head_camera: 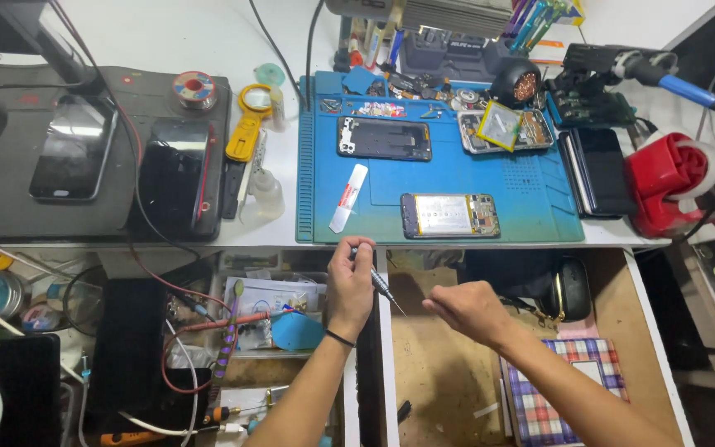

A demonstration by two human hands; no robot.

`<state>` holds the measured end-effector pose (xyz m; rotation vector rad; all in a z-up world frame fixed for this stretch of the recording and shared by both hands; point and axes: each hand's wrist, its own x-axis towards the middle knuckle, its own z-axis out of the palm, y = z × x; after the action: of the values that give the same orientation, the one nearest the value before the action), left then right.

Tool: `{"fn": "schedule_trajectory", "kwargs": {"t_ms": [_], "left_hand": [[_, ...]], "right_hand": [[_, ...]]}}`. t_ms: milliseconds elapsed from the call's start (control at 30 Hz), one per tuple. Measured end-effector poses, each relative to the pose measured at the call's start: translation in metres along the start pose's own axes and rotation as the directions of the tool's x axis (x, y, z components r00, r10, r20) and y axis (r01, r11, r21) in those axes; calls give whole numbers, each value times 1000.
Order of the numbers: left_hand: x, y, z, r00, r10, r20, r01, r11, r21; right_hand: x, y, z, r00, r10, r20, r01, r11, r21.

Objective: Assembling internal components of a mobile phone on a repair mat and organizing parts in a drawer.

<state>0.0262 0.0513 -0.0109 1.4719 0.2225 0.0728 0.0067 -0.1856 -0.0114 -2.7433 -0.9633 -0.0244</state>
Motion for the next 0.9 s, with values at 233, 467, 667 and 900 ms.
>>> {"fn": "schedule_trajectory", "kwargs": {"t_ms": [233, 467, 667, 900], "left_hand": [[-6, 15, -4, 1000, 13, 10, -13, 1000, 6], [-3, 9, 2, 1000, 5, -15, -6, 1000, -25], [-3, 15, 1, 1000, -18, -14, 17, 999, -30], [-1, 14, 0, 1000, -22, -15, 21, 999, -41]], "right_hand": [[77, 16, -73, 956, -14, -292, 20, 1000, 16], [179, 32, -81, 919, 210, -334, -215, 976, 22], [230, 47, -61, 907, 370, -200, -381, 924, -20], [252, 39, -61, 906, 414, -86, -422, 899, -120]]}}
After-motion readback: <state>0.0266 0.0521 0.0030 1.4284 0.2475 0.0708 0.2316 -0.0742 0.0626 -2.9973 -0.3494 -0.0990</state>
